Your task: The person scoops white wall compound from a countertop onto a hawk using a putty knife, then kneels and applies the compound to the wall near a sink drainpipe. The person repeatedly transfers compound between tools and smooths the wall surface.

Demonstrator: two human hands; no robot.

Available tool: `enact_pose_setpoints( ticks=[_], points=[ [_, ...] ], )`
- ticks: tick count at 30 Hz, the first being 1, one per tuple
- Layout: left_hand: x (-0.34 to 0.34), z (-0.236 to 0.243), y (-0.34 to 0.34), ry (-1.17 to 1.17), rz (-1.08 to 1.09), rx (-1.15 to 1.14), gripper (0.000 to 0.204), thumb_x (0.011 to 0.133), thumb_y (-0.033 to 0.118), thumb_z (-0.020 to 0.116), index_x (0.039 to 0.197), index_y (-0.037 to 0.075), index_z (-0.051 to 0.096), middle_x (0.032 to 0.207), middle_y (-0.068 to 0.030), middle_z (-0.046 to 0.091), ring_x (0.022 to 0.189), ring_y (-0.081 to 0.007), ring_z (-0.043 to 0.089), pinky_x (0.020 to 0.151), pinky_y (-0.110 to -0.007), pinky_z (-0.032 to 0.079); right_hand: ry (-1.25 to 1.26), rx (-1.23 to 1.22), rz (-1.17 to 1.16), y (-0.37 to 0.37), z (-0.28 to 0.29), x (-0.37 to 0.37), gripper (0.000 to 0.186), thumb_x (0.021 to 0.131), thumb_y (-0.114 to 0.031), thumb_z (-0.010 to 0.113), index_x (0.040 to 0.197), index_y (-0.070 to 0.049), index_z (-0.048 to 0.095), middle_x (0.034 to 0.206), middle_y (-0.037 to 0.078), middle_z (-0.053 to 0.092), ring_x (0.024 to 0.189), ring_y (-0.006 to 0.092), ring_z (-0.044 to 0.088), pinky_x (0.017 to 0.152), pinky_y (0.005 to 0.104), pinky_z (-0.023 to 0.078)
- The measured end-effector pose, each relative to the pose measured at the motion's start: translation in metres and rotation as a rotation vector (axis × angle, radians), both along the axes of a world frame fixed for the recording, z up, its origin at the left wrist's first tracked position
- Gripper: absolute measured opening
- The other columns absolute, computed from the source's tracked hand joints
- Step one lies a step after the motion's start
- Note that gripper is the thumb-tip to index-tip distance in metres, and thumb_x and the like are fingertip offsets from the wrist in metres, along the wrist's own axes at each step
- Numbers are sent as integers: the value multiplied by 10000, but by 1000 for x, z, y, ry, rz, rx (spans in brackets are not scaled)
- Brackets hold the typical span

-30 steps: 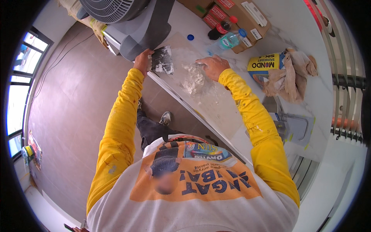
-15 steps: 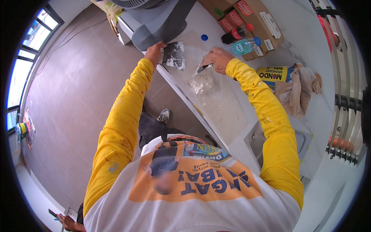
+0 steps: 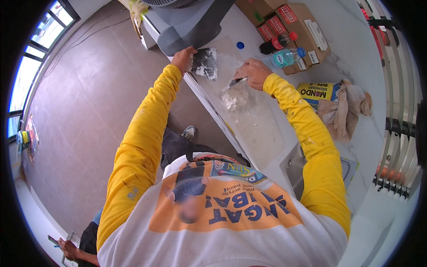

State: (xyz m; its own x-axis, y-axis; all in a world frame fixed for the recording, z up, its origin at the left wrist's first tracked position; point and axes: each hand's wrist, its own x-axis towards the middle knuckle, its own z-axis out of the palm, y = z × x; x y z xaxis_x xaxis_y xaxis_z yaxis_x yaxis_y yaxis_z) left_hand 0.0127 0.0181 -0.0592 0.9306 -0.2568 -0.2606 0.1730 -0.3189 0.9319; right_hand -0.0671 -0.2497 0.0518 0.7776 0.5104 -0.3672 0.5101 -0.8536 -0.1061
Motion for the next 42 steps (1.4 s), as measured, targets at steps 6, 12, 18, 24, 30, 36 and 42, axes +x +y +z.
enact_pose_setpoints(
  ticks=[6, 12, 18, 24, 30, 36, 42],
  points=[
    [8, -18, -7, 145, 50, -66, 303, 941, 73, 441, 1161, 72, 649, 1255, -193, 614, 1107, -358, 619, 922, -394, 505, 54, -19, 178, 25, -8, 2, 377, 765, -66, 630, 1062, -259, 760, 1181, -61, 687, 1193, 245, 510, 1072, 390, 365],
    [14, -41, -5, 365, 217, -463, 258, 827, 292, 661, 959, 70, 662, 866, -50, 578, 706, -187, 567, 680, -325, 467, 59, -76, 299, 13, 0, -9, 359, 754, -19, 689, 1020, -242, 780, 1246, -48, 657, 1274, 277, 452, 1119, 404, 335],
    [14, -28, -5, 396, 240, -396, 273, 846, 287, 630, 998, 63, 667, 926, -72, 593, 773, -202, 581, 711, -336, 470, 55, -104, 269, 2, 20, 2, 362, 730, -26, 686, 1019, -222, 782, 1229, -33, 667, 1247, 268, 476, 1090, 402, 366],
    [12, -21, -5, 495, 265, -427, 253, 824, 274, 687, 967, 70, 643, 829, -37, 577, 702, -176, 582, 653, -322, 472, -16, 84, 389, 9, 4, -15, 337, 727, -56, 673, 1001, -222, 775, 1166, -38, 676, 1209, 264, 498, 1064, 381, 393],
    [18, -31, -8, 598, 284, -490, 234, 809, 281, 683, 938, 87, 659, 778, -33, 548, 640, -179, 544, 599, -343, 447, -5, -72, 244, -11, 10, -29, 324, 707, -83, 724, 997, -216, 780, 1226, -21, 665, 1226, 272, 488, 1090, 403, 366],
    [20, -34, -4, 636, 228, -575, 200, 794, 273, 703, 863, 102, 626, 749, -4, 541, 626, -157, 552, 560, -316, 454, -86, 105, -475, -19, 44, -96, 311, 850, -123, 553, 1081, -205, 744, 1148, 28, 690, 1130, 256, 550, 989, 411, 425],
    [17, -43, 4, 408, 74, -501, 284, 859, 341, 622, 993, 98, 681, 859, -8, 583, 741, -155, 567, 670, -294, 467, -123, 685, -1352, 17, 2, -176, 309, 822, -121, 589, 1103, -75, 709, 1014, 144, 715, 908, 318, 655, 863, 397, 500]
  ],
)
